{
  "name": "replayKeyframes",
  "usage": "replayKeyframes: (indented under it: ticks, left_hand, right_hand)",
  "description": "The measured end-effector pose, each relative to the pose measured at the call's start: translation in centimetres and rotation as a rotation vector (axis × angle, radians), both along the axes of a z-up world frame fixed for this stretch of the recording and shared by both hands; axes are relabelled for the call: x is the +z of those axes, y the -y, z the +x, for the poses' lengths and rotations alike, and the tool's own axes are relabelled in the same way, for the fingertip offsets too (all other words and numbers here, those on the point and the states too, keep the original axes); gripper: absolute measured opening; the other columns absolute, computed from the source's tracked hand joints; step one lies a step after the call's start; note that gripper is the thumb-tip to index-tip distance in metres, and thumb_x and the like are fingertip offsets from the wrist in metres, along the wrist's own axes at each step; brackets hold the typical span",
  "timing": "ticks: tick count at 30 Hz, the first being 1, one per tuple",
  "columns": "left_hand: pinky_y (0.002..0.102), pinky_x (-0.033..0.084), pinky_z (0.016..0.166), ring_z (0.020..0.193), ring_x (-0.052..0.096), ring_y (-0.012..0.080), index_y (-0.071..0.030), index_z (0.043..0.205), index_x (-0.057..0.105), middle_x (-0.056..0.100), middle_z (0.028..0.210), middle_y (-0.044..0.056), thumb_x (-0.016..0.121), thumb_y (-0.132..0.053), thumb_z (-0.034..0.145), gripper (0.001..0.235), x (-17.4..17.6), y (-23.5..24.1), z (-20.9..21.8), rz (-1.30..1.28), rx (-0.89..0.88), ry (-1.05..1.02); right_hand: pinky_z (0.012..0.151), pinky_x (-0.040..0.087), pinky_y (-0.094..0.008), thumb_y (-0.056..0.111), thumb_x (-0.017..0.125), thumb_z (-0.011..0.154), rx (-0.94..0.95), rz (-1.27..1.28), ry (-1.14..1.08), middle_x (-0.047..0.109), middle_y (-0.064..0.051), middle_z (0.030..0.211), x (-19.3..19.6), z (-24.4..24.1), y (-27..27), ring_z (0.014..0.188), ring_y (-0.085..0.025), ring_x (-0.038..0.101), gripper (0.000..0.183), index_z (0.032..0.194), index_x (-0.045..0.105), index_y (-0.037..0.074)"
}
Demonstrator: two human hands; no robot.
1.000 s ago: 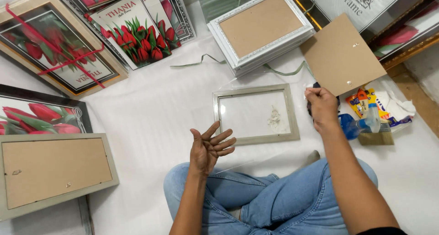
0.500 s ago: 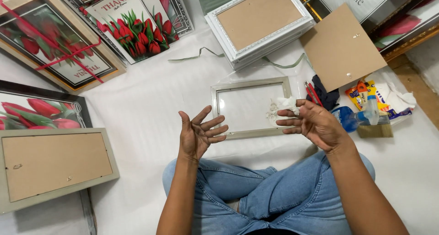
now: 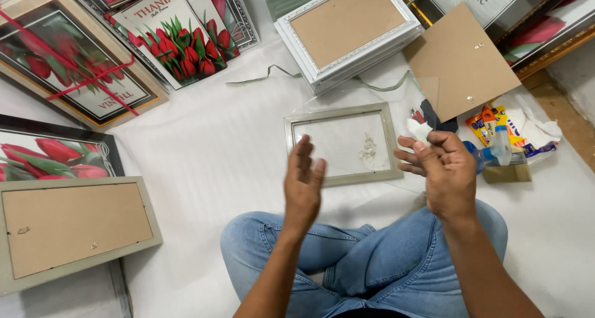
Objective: Cleaning the glass of a picture frame using a spray bottle and a cloth
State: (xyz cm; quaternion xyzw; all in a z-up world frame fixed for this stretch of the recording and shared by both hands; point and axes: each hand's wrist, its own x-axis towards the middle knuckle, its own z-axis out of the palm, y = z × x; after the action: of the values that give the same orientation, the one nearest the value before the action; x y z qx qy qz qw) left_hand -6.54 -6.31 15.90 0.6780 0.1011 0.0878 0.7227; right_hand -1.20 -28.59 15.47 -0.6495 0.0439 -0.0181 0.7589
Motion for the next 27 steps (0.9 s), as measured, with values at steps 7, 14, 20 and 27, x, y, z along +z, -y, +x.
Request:
replayKeyframes:
  ticks: [7,14,20,27]
  left_hand:
    - [0.066,0.012,0.118,0.146,0.002,0.0592,-0.012,0.164,-0.004,-0.001,0.163,0.037,0.062,-0.050,0.095,0.103,-0.6,5.8,-0.4,-0.254,-0.259,0.054]
    - [0.064,0.037,0.109,0.135,0.041,0.0528,-0.006,0.161,0.013,0.028,0.154,0.039,0.043,-0.049,0.104,0.077,-2.5,4.7,-1.9,-0.450,0.000,0.013]
    - [0.058,0.054,0.095,0.118,0.063,0.0470,-0.006,0.152,0.035,0.054,0.141,0.035,0.033,-0.061,0.102,0.075,-2.5,3.6,-1.6,-0.752,0.139,-0.090]
    - [0.064,0.053,0.088,0.119,0.058,0.0553,-0.008,0.149,0.040,0.055,0.138,0.038,0.028,-0.072,0.097,0.084,-3.3,1.5,-0.9,-0.783,0.123,-0.196]
  right_hand:
    - [0.065,0.060,-0.041,0.028,0.068,0.100,-0.114,-0.938,0.334,0.078,-0.010,0.084,-2.3,-5.5,-5.6,0.082,-0.029,0.076,0.015,0.114,0.073,0.022]
    - [0.106,0.043,-0.055,0.015,0.061,0.095,0.277,-0.803,0.597,0.060,-0.014,0.144,-1.9,-7.2,-7.6,0.130,-0.039,0.057,0.035,0.129,0.069,0.011]
    - [0.112,0.035,-0.056,0.029,0.062,0.099,0.191,-0.949,0.871,0.062,-0.011,0.140,-3.8,-5.7,-7.9,0.134,-0.041,0.056,0.019,0.110,0.076,0.021]
    - [0.097,0.037,-0.044,0.034,0.076,0.094,0.075,-1.059,0.984,0.063,0.006,0.098,-9.6,-1.1,-3.8,0.096,-0.020,0.060,0.011,0.086,0.079,0.027]
